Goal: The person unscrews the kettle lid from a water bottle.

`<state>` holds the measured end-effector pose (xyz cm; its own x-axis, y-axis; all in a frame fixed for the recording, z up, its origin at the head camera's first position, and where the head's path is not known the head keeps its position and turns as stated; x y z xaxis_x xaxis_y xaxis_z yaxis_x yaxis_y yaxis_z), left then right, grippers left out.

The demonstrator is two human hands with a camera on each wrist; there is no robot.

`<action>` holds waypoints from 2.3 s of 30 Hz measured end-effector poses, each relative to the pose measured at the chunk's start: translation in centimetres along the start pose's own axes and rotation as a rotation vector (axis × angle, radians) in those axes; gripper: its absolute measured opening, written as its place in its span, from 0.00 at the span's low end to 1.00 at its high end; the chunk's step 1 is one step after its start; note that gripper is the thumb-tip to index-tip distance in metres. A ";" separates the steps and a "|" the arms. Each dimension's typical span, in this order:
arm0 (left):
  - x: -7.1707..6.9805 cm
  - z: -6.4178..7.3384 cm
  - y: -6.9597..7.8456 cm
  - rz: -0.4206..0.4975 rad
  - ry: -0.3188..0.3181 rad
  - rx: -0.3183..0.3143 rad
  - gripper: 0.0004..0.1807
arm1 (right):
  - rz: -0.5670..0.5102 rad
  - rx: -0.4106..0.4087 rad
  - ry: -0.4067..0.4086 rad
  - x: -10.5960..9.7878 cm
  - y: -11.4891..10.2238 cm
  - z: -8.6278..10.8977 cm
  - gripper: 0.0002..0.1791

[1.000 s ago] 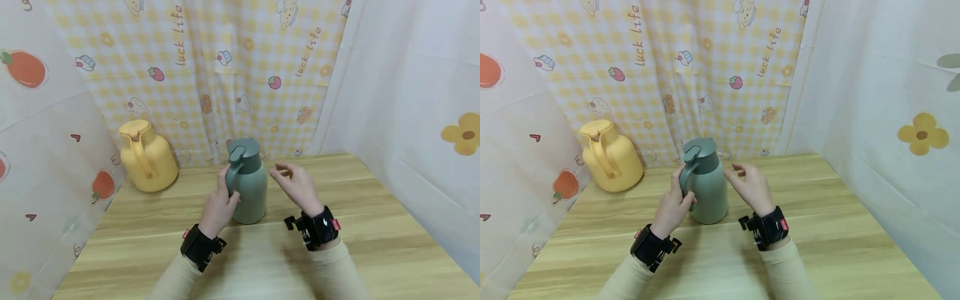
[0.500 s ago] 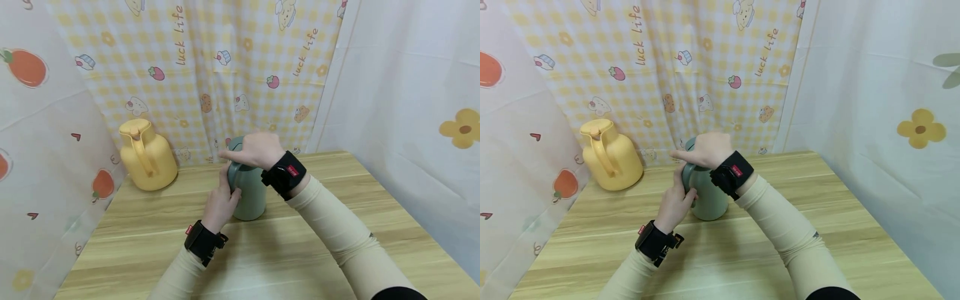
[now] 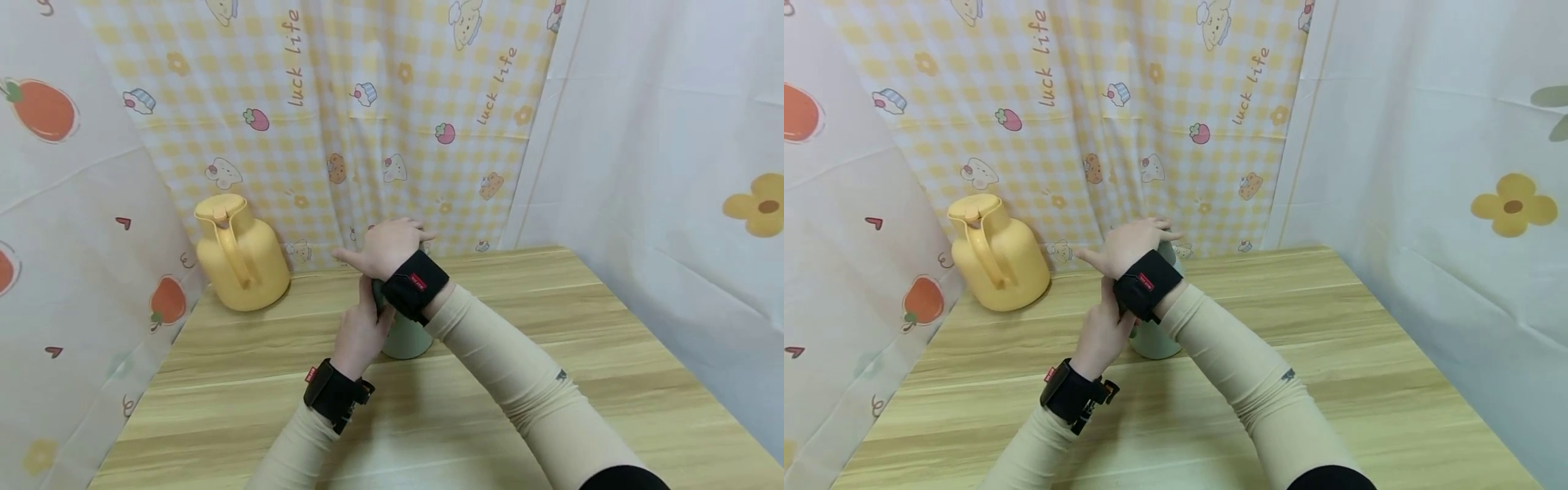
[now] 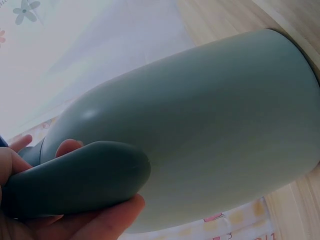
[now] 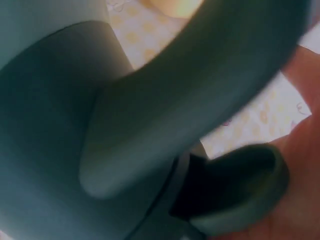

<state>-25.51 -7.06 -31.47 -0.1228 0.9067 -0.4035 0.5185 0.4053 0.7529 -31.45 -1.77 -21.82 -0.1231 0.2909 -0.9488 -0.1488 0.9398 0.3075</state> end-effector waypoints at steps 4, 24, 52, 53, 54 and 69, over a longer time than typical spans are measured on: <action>0.1 -0.1 0.5 -0.028 0.018 0.054 0.32 | 0.032 0.049 0.000 0.2 0.0 -0.3 0.59; 0.4 -0.4 -0.5 0.010 -0.073 -0.031 0.36 | 0.117 0.017 0.073 0.6 -0.2 -1.7 0.39; 0.5 -0.9 -0.5 -0.030 -0.158 0.067 0.38 | 0.139 -0.029 0.237 0.7 0.4 -1.6 0.35; 0.6 -0.9 -0.6 -0.026 -0.162 0.066 0.38 | 0.141 -0.033 0.249 0.7 0.5 -1.5 0.35; 0.7 -0.9 -0.6 -0.022 -0.164 0.063 0.38 | 0.140 -0.036 0.261 0.7 0.6 -1.5 0.34; 0.2 -1.0 -0.6 0.049 -0.173 0.098 0.39 | 0.100 -0.231 0.390 -0.1 0.4 -0.8 0.24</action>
<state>-26.67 -7.04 -31.45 0.0478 0.8880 -0.4573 0.6010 0.3401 0.7233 -32.27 -1.57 -21.59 -0.5016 0.2468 -0.8292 -0.3268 0.8334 0.4458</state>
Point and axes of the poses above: each hand's wrist, its own z-axis away from the middle knuckle, its own x-axis out of the palm, y = z × x, the point moved 9 cm from there along -z, towards the middle knuckle, and after that the axes turned 15 degrees about z, right-handed, at the moved point
